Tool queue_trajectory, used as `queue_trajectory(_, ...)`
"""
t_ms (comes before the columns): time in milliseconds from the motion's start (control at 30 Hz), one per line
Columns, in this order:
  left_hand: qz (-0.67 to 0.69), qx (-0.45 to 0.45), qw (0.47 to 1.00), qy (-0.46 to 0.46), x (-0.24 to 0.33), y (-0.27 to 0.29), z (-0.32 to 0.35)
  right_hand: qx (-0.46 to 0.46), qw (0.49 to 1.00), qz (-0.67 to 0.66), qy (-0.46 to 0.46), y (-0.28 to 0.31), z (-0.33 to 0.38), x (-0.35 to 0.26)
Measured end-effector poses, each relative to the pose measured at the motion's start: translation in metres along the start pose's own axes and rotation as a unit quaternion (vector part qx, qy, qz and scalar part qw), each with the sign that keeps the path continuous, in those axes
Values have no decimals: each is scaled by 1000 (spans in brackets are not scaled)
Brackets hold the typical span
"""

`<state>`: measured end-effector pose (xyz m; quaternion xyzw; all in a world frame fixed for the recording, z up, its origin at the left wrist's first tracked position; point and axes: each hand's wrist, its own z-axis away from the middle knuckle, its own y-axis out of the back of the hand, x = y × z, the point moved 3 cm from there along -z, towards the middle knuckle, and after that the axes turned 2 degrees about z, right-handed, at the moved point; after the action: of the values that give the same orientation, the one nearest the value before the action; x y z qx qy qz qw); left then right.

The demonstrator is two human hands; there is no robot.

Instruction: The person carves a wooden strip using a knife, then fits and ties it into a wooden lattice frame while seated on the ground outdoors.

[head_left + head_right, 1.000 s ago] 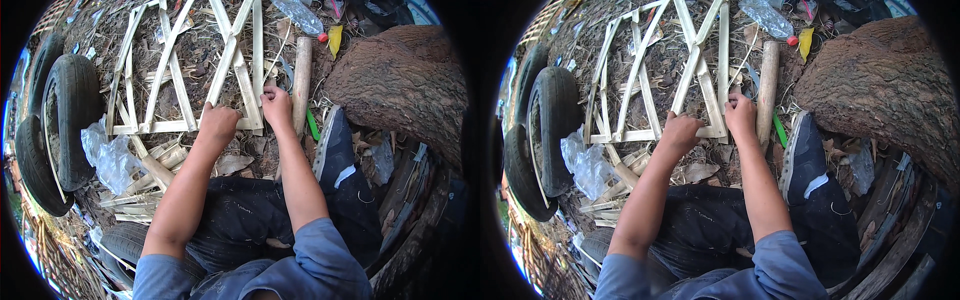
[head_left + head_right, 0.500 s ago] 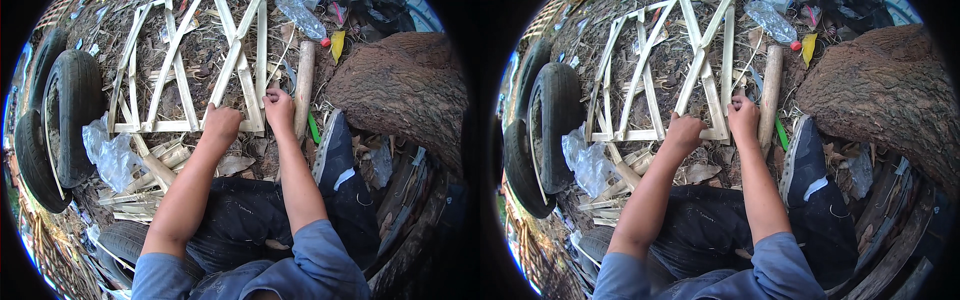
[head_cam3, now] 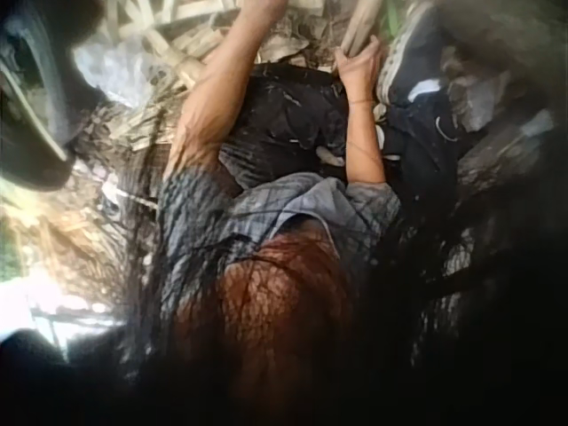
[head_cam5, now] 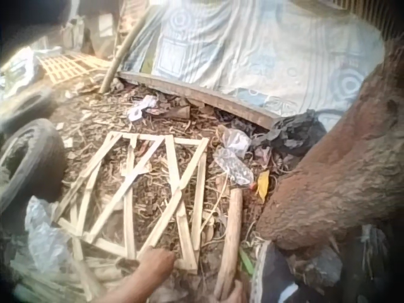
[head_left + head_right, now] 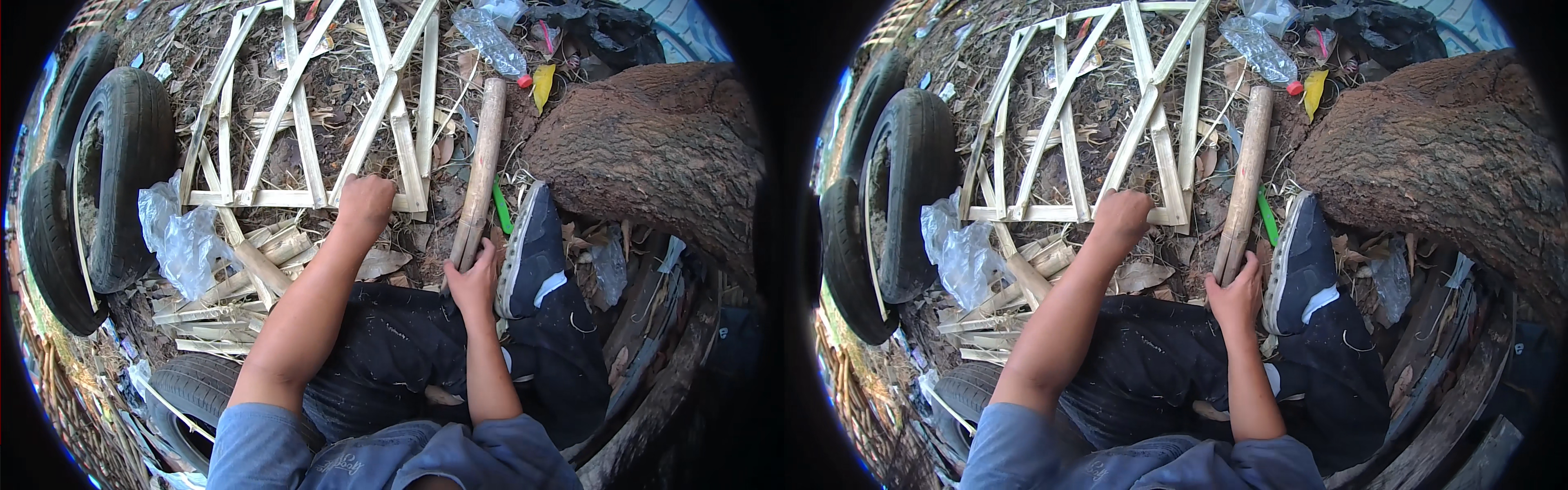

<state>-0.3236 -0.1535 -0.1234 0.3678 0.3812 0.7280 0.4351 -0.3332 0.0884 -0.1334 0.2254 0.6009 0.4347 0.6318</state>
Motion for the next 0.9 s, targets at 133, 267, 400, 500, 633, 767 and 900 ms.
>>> queue_trajectory(133, 27, 53, 998, 0, 9, -15, 11, -72, 996, 13, -52, -4, -23, 8)
queue_trajectory(267, 78, 132, 988, -5, 6, -11, 24, -88, 977, -176, -86, 19, -21, 16)
queue_trajectory(400, 49, 138, 989, -1, -7, -9, 28, -123, 967, -218, -40, 69, 33, 3)
queue_trajectory(500, 22, 96, 995, -11, -13, -11, 23, -115, 986, -112, 50, 118, 71, -8)
queue_trajectory(633, -40, 57, 995, -72, -28, -12, 14, -133, 986, 35, 94, 149, 109, 9)
queue_trajectory(767, 32, 95, 988, -115, -39, -6, 28, -160, 979, 105, 72, 154, 123, 33)
queue_trajectory(900, 14, 112, 983, -146, -46, -15, 21, -160, 978, 116, 58, 139, 121, 52)
